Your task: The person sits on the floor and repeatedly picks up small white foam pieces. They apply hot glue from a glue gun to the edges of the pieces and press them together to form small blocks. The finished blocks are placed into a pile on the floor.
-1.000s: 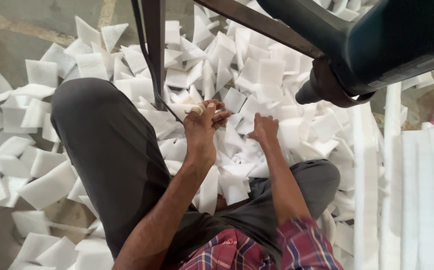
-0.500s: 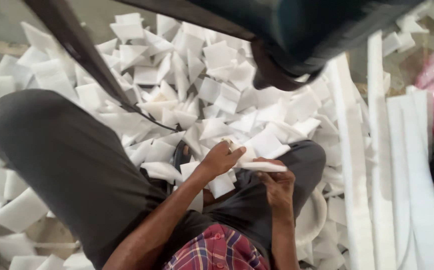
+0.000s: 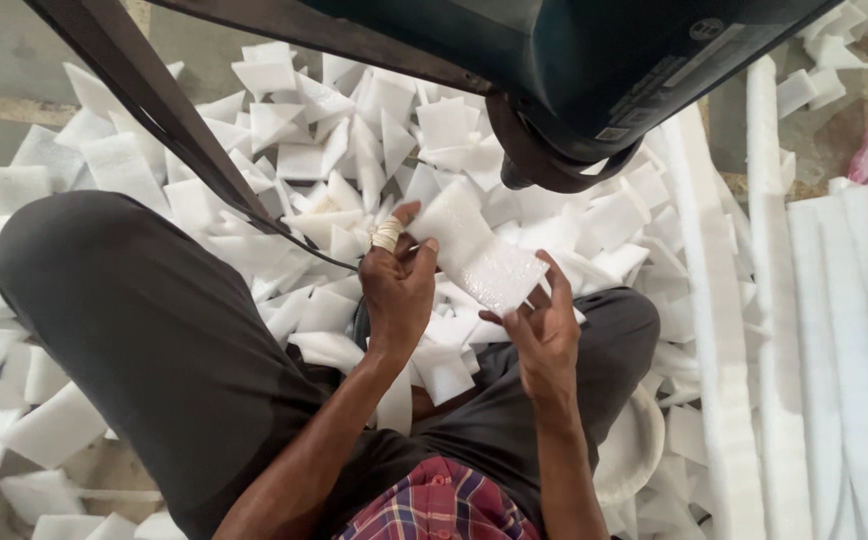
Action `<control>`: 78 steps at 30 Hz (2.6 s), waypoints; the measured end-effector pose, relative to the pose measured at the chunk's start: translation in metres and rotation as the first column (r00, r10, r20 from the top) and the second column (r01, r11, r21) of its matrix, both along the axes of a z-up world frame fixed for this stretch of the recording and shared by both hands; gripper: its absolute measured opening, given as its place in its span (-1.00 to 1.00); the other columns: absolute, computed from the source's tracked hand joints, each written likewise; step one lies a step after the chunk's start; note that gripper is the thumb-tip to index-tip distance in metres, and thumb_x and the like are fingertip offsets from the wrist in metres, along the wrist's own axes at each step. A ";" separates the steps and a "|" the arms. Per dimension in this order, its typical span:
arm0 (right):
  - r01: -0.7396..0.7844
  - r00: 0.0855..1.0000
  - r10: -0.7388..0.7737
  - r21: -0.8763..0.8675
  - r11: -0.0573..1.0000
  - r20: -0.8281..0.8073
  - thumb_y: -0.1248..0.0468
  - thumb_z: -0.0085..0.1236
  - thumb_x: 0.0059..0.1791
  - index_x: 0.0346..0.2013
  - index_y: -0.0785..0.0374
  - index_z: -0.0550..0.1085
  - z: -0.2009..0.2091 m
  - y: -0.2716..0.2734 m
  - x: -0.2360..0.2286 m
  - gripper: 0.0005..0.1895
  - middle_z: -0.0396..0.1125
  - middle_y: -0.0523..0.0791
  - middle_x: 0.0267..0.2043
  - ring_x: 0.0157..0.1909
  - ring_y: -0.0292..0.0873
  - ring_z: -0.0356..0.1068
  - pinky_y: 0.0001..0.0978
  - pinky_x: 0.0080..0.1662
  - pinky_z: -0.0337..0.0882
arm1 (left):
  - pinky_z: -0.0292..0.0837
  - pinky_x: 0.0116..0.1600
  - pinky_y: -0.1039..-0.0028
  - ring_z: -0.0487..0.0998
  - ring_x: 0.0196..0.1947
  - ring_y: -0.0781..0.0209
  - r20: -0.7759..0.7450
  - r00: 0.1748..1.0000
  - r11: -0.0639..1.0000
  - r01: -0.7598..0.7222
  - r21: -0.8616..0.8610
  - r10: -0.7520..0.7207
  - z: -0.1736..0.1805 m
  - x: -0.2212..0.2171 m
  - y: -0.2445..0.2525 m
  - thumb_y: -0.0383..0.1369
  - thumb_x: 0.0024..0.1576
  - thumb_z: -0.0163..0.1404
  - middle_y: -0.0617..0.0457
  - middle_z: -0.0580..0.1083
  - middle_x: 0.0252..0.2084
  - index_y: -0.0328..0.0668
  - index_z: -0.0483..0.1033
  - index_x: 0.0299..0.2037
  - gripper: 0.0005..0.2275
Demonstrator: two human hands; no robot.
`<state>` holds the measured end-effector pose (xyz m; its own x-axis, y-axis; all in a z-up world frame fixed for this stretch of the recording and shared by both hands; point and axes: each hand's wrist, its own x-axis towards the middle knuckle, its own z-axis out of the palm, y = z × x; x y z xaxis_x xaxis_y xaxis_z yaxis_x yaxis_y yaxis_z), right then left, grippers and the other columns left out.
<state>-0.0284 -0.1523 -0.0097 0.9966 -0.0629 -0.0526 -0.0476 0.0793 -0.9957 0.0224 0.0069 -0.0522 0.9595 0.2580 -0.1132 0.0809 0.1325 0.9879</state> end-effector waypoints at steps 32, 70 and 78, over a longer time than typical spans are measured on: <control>0.035 0.998 -0.027 -0.167 0.985 0.051 0.53 -0.01 -0.14 0.28 0.31 0.11 0.045 -0.005 0.004 -0.31 0.36 0.11 -0.03 -0.14 -0.09 0.49 -0.25 -0.08 0.58 | 0.62 -0.23 0.54 0.57 -0.43 0.44 0.261 0.953 0.980 0.114 0.162 -0.154 0.031 -0.012 -0.015 -0.61 0.15 0.13 0.14 0.52 -0.47 -0.15 0.41 0.34 -0.50; 0.523 0.850 -0.490 0.420 0.742 -0.193 0.47 0.24 -0.03 0.16 0.37 0.47 -0.123 -0.138 -0.003 -0.55 0.48 -0.05 -0.04 -0.08 -0.17 0.50 -0.37 -0.03 0.51 | 0.55 -0.16 0.30 0.65 -0.25 -0.03 -0.157 0.965 0.822 0.260 0.507 -0.209 -0.119 0.037 -0.016 -0.31 0.23 0.09 -0.19 0.62 -0.20 -0.35 0.57 0.01 -0.74; 0.195 0.969 -0.224 0.867 0.459 -0.099 0.46 0.20 0.05 0.34 0.30 0.35 -0.143 -0.160 -0.013 -0.45 0.38 0.05 0.04 0.02 -0.07 0.43 -0.37 0.00 0.54 | 0.44 0.14 0.12 0.50 0.07 -0.27 0.167 0.820 0.543 0.196 0.817 -0.548 -0.207 -0.008 -0.066 -0.52 0.01 0.07 -0.25 0.50 0.07 -0.26 0.52 -0.14 -0.80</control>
